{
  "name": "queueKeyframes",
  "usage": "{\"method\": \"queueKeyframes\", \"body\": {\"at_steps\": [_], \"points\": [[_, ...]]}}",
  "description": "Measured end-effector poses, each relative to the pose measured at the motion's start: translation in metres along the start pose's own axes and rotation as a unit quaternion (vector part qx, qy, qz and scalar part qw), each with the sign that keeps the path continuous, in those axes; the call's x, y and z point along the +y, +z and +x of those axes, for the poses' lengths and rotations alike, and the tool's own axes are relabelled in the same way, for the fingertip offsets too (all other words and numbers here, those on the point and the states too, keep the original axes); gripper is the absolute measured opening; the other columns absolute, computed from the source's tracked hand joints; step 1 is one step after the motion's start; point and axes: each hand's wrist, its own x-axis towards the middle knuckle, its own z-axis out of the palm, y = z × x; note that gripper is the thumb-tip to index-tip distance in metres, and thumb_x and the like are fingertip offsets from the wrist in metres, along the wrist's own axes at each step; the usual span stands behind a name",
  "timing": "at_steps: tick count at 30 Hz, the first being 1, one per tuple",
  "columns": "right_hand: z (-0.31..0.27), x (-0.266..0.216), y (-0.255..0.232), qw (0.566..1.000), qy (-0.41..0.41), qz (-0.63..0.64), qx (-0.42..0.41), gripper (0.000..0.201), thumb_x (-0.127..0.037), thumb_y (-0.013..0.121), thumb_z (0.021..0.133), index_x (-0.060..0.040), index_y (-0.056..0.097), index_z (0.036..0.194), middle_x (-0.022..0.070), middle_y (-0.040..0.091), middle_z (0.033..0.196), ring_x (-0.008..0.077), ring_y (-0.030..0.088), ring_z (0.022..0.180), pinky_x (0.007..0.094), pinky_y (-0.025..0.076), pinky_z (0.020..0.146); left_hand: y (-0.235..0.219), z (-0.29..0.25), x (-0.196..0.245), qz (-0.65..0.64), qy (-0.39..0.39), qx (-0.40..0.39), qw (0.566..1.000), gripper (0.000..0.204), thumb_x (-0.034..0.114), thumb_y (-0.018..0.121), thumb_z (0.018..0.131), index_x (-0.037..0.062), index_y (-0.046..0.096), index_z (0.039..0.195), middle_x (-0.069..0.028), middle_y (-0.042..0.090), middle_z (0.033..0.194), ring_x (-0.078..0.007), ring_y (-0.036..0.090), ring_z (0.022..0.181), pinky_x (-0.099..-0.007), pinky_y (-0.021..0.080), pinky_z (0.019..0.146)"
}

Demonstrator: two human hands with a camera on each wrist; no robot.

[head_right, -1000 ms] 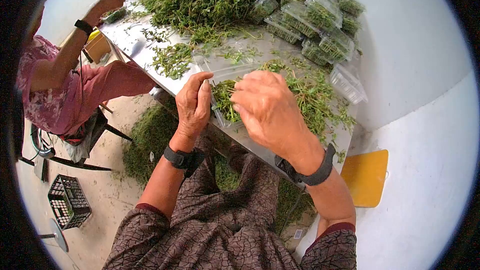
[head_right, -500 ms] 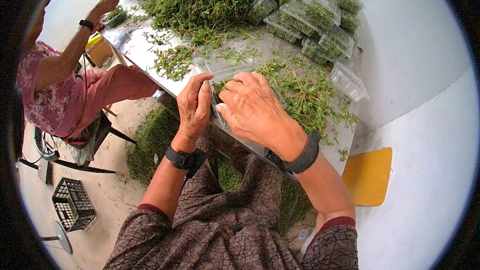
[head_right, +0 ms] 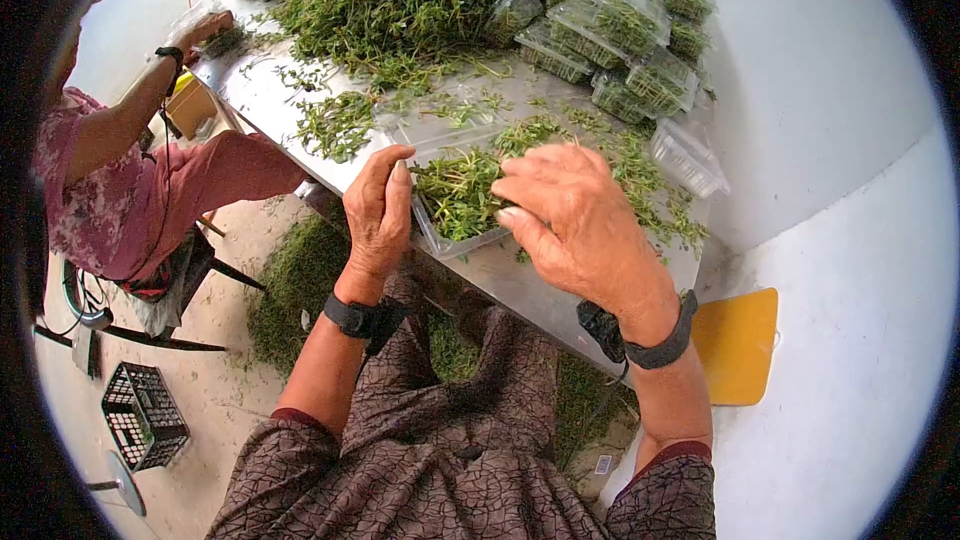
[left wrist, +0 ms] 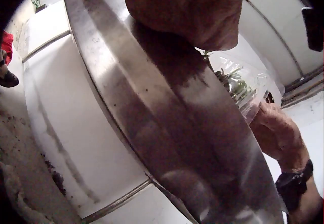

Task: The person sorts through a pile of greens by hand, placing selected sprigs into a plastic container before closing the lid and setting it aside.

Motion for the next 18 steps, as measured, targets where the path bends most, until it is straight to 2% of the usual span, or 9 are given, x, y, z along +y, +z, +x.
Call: {"method": "queueKeyframes", "body": {"at_steps": [3, 5, 6, 8, 9, 11, 15, 17, 18], "points": [[-0.008, 0.011, 0.015, 1.000, -0.012, -0.010, -0.026, 0.027, -0.017, 0.065, 0.081, -0.0028, 0.067, 0.103, 0.0137, 0.065, 0.111, 0.0319, 0.057, 0.107, 0.0448, 0.040, 0.097, 0.001, 0.001, -0.001, -0.002, 0.014, 0.015, 1.000, 0.022, 0.017, 0.049, 0.095, 0.0019, 0.062, 0.106, -0.0077, 0.059, 0.079, -0.0157, 0.054, 0.066, -0.0310, 0.045, 0.064], [-0.007, 0.012, 0.024, 0.999, -0.032, -0.012, 0.018, 0.022, -0.019, 0.062, 0.082, -0.0014, 0.065, 0.095, 0.0141, 0.065, 0.100, 0.0325, 0.058, 0.099, 0.0433, 0.042, 0.090, -0.001, 0.000, 0.001, 0.000, -0.008, -0.001, 1.000, 0.022, 0.016, 0.048, 0.095, 0.0021, 0.062, 0.106, -0.0077, 0.059, 0.078, -0.0156, 0.054, 0.066, -0.0313, 0.045, 0.063], [-0.004, 0.012, 0.025, 0.999, -0.031, -0.013, 0.021, 0.022, -0.019, 0.062, 0.082, -0.0014, 0.065, 0.095, 0.0141, 0.065, 0.100, 0.0325, 0.058, 0.099, 0.0433, 0.042, 0.090, -0.001, 0.000, 0.001, 0.000, -0.005, -0.001, 1.000, 0.022, 0.016, 0.048, 0.095, 0.0021, 0.062, 0.106, -0.0077, 0.059, 0.078, -0.0156, 0.054, 0.066, -0.0313, 0.045, 0.063], [0.006, 0.014, 0.025, 0.999, -0.027, 0.007, -0.036, 0.019, -0.020, 0.059, 0.084, -0.0009, 0.060, 0.084, 0.0145, 0.061, 0.087, 0.0341, 0.057, 0.089, 0.0429, 0.043, 0.083, 0.000, 0.000, -0.002, 0.008, 0.004, 0.004, 1.000, 0.021, 0.015, 0.048, 0.095, 0.0020, 0.061, 0.106, -0.0074, 0.058, 0.076, -0.0151, 0.053, 0.064, -0.0311, 0.044, 0.061], [0.009, 0.015, 0.028, 0.999, -0.027, 0.006, -0.033, 0.019, -0.020, 0.059, 0.084, -0.0009, 0.060, 0.084, 0.0145, 0.061, 0.087, 0.0341, 0.057, 0.089, 0.0429, 0.043, 0.083, 0.000, 0.001, 0.000, 0.008, 0.007, 0.004, 1.000, 0.021, 0.015, 0.048, 0.095, 0.0020, 0.061, 0.106, -0.0074, 0.058, 0.076, -0.0151, 0.053, 0.064, -0.0311, 0.044, 0.061], [0.012, 0.019, 0.034, 0.998, -0.040, 0.021, -0.032, 0.019, -0.018, 0.058, 0.085, -0.0012, 0.054, 0.077, 0.0148, 0.055, 0.077, 0.0358, 0.054, 0.082, 0.0442, 0.042, 0.077, -0.002, 0.002, 0.003, 0.007, -0.018, -0.005, 1.000, 0.016, 0.010, 0.054, 0.090, 0.0019, 0.061, 0.101, -0.0157, 0.062, 0.083, -0.0301, 0.062, 0.070, -0.0357, 0.049, 0.066], [0.015, 0.024, 0.035, 0.998, -0.037, 0.007, -0.050, 0.019, -0.019, 0.058, 0.085, -0.0005, 0.058, 0.082, 0.0152, 0.061, 0.084, 0.0355, 0.056, 0.088, 0.0433, 0.043, 0.081, -0.001, 0.002, 0.003, 0.015, -0.008, 0.000, 1.000, 0.015, 0.010, 0.054, 0.090, 0.0020, 0.061, 0.101, -0.0152, 0.062, 0.082, -0.0300, 0.062, 0.070, -0.0354, 0.049, 0.066], [0.012, 0.024, 0.032, 0.997, -0.074, -0.002, 0.013, 0.021, -0.020, 0.058, 0.086, 0.0006, 0.062, 0.090, 0.0166, 0.064, 0.093, 0.0358, 0.058, 0.094, 0.0424, 0.044, 0.086, -0.001, 0.001, 0.002, 0.007, -0.009, 0.000, 1.000, 0.015, 0.010, 0.054, 0.090, 0.0021, 0.061, 0.101, -0.0151, 0.062, 0.082, -0.0303, 0.062, 0.071, -0.0353, 0.049, 0.066], [0.012, 0.022, 0.027, 0.997, -0.075, -0.003, 0.013, 0.021, -0.020, 0.058, 0.086, 0.0006, 0.062, 0.090, 0.0166, 0.064, 0.093, 0.0358, 0.058, 0.094, 0.0424, 0.044, 0.086, -0.002, 0.001, 0.002, 0.007, -0.009, 0.001, 1.000, 0.015, 0.010, 0.054, 0.090, 0.0021, 0.061, 0.101, -0.0151, 0.062, 0.082, -0.0303, 0.062, 0.071, -0.0353, 0.049, 0.066]]}}
